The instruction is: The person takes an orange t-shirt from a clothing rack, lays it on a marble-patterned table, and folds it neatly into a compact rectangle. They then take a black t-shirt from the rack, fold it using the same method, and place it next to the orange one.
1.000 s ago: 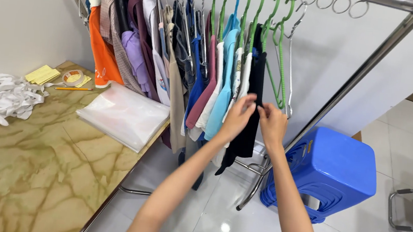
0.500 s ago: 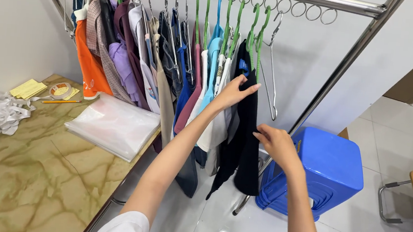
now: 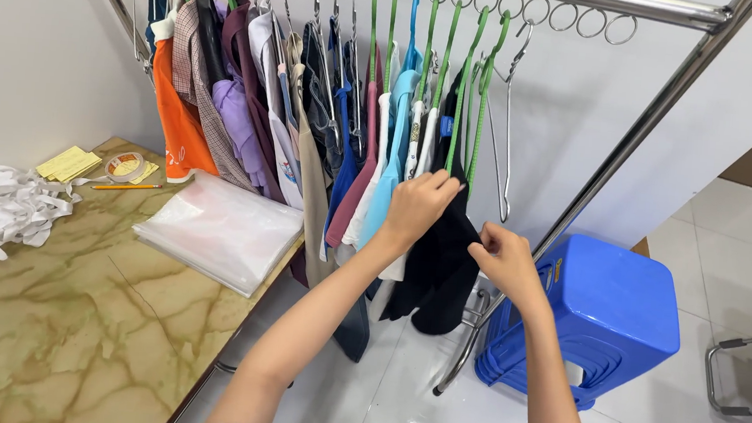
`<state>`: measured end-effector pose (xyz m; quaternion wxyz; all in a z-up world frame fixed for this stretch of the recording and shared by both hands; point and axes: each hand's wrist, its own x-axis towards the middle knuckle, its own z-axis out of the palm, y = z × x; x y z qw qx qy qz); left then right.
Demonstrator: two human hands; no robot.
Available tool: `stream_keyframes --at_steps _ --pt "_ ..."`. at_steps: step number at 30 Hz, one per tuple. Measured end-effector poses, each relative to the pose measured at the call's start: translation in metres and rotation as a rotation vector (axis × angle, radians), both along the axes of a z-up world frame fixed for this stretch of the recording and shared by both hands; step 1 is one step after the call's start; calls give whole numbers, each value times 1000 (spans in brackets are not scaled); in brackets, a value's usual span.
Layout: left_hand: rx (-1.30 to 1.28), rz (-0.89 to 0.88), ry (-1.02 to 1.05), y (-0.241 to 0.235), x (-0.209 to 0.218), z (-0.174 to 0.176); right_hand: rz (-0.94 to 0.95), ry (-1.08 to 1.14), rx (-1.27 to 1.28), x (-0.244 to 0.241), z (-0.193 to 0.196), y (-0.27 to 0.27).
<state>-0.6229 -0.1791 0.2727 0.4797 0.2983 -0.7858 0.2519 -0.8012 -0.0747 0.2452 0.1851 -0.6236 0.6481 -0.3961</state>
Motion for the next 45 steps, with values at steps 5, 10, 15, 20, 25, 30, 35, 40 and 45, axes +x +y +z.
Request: stream_keyframes --at_steps 5,10,15,20,25,30,35,40,45 --pt "-289 9 -34 -6 7 -14 -63 -171 -60 8 0 -3" --pt "-261 -78 11 6 1 -29 -58 -204 13 3 -20 -9" --pt "1039 -466 594 -11 -14 -67 -124 -368 63 2 -14 -5" --pt "1393 -764 1004 4 1 -20 -43 -525 -15 -11 15 -2" --pt "1372 -1014 980 13 12 -5 44 -328 17 -11 52 7" --pt "1233 -935 666 20 4 -9 95 -257 -25 -1 51 -1" --pt "1199 -871 730 26 3 -11 64 -216 -136 -11 19 -12" --pt "1179 -797 769 28 5 -18 118 -141 -221 1 16 -2" --pt "1153 -793 844 40 13 -16 171 -8 -353 20 29 13"
